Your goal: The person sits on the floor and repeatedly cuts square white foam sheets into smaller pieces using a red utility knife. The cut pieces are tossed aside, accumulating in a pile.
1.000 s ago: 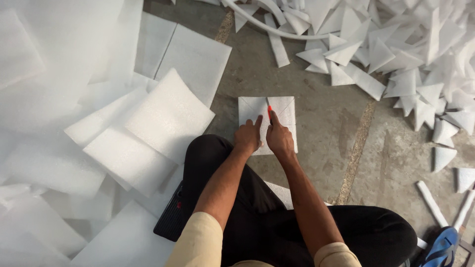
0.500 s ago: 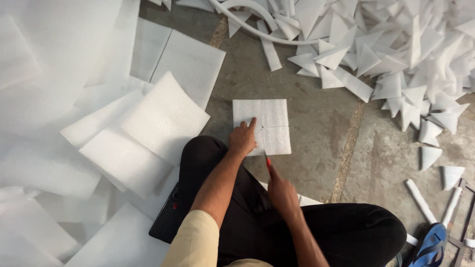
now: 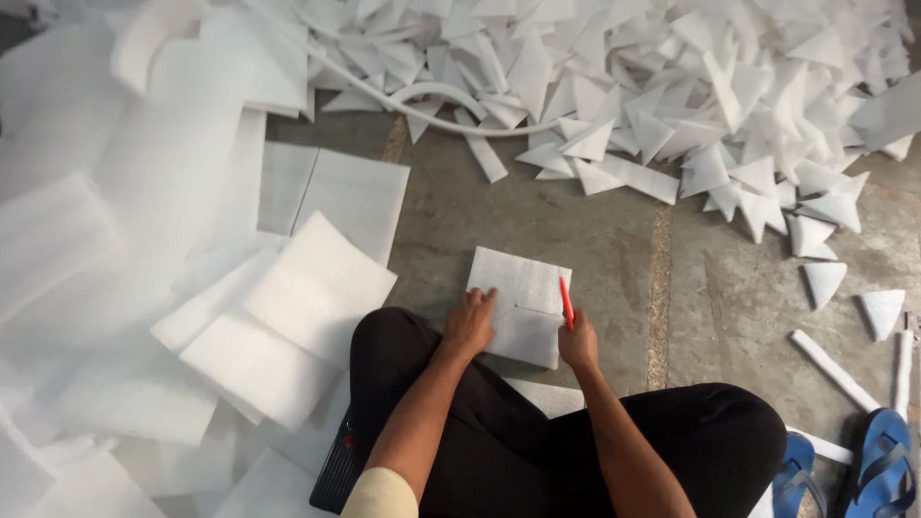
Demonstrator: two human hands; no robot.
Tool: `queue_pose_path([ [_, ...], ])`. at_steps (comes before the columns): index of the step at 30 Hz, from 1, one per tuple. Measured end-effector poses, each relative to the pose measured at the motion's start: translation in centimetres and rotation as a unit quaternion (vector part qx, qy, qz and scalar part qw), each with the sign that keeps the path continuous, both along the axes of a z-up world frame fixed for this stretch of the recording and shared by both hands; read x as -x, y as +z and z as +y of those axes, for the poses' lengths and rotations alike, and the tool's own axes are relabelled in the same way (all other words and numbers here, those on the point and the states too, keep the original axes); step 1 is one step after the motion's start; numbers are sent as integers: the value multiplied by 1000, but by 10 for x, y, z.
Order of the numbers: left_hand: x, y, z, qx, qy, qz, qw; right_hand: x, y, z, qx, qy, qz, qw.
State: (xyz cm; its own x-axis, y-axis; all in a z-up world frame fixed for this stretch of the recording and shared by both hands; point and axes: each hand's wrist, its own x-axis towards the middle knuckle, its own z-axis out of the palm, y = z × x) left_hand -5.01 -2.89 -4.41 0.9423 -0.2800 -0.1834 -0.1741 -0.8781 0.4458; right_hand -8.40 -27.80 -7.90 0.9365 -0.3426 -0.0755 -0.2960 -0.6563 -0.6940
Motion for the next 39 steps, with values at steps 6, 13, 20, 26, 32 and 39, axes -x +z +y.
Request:
queue_pose_path([
  [6,-35,-29,13,157,225,116,955,4,-3,-7,-180,-66,32,981],
  [13,-12,-33,-31,267,155,48,950,3,28,26,-304,-18,0,952],
  [20,15,13,-35,428,217,105,871,8,48,54,-423,15,84,902],
  [26,12,33,-25,649,212,153,714,6,54,41,-364,-21,95,926],
  [32,10,24,-4,720,242,153,632,13,86,51,-376,84,123,914],
  [39,-2,-13,9,400,140,46,904,25,126,57,-104,220,5,970],
])
